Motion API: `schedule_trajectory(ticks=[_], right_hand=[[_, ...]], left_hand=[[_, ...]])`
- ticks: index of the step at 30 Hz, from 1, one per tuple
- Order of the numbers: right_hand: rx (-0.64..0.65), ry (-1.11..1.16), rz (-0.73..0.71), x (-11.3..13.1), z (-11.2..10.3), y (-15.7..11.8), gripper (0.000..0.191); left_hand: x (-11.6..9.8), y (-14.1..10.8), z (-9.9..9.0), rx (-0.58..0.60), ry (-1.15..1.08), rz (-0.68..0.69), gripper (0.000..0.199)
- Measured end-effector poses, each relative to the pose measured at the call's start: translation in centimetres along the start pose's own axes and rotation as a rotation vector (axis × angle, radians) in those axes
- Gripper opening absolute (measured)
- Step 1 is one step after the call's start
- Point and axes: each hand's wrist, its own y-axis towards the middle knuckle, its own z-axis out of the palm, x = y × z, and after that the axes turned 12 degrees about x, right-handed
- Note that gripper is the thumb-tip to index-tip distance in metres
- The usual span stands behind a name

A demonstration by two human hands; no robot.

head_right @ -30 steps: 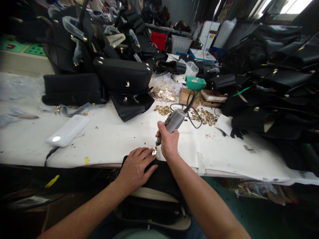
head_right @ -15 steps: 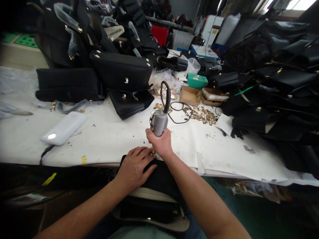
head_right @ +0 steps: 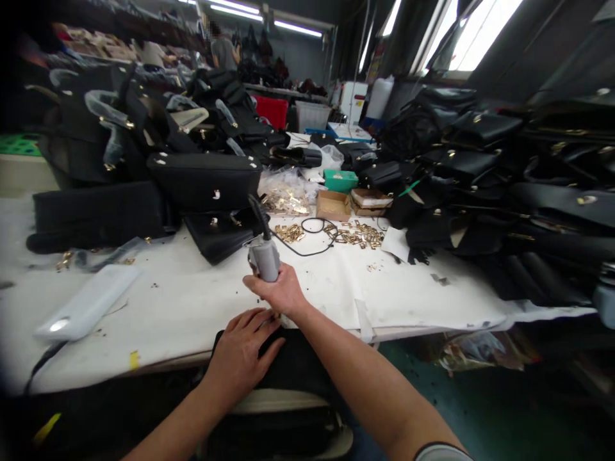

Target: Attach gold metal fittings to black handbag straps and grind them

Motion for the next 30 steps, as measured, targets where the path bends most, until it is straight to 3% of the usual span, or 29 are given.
schedule_trajectory(ticks=[4, 10, 14, 19, 21, 25, 30], right_hand=[[0.064, 0.132, -0.027, 1.2, -1.0, 0.4, 0.037], [-0.072, 0.2, -0.133, 2.5, -4.6, -0.3, 0.043], [-0.304, 0.212, -0.193, 1.8, -10.3, -1.9, 0.042], [-0.862, 0.205, -0.283, 0.2, -20.4, -3.4, 0.044], [-1.022, 0.159, -0.293, -0.3, -23.9, -3.6, 0.046], [-1.118, 0.087, -0.272, -1.0, -28.0, -3.4, 0.048], [-1.104, 0.045, -0.22, -1.7, -29.2, -1.9, 0.048]], left_hand=[[0.8, 0.2, 0.7, -0.051, 0.102, 0.058, 0.028], [2.0, 0.6, 1.6, -0.129, 0.192, 0.13, 0.032], [2.4, 0.7, 1.9, -0.173, 0.2, 0.16, 0.033], [2.7, 0.9, 2.3, -0.205, 0.204, 0.195, 0.038], [2.9, 0.9, 2.5, -0.211, 0.204, 0.204, 0.038], [3.3, 0.9, 2.9, -0.212, 0.209, 0.212, 0.039], [3.6, 1.2, 3.1, -0.221, 0.216, 0.225, 0.04]])
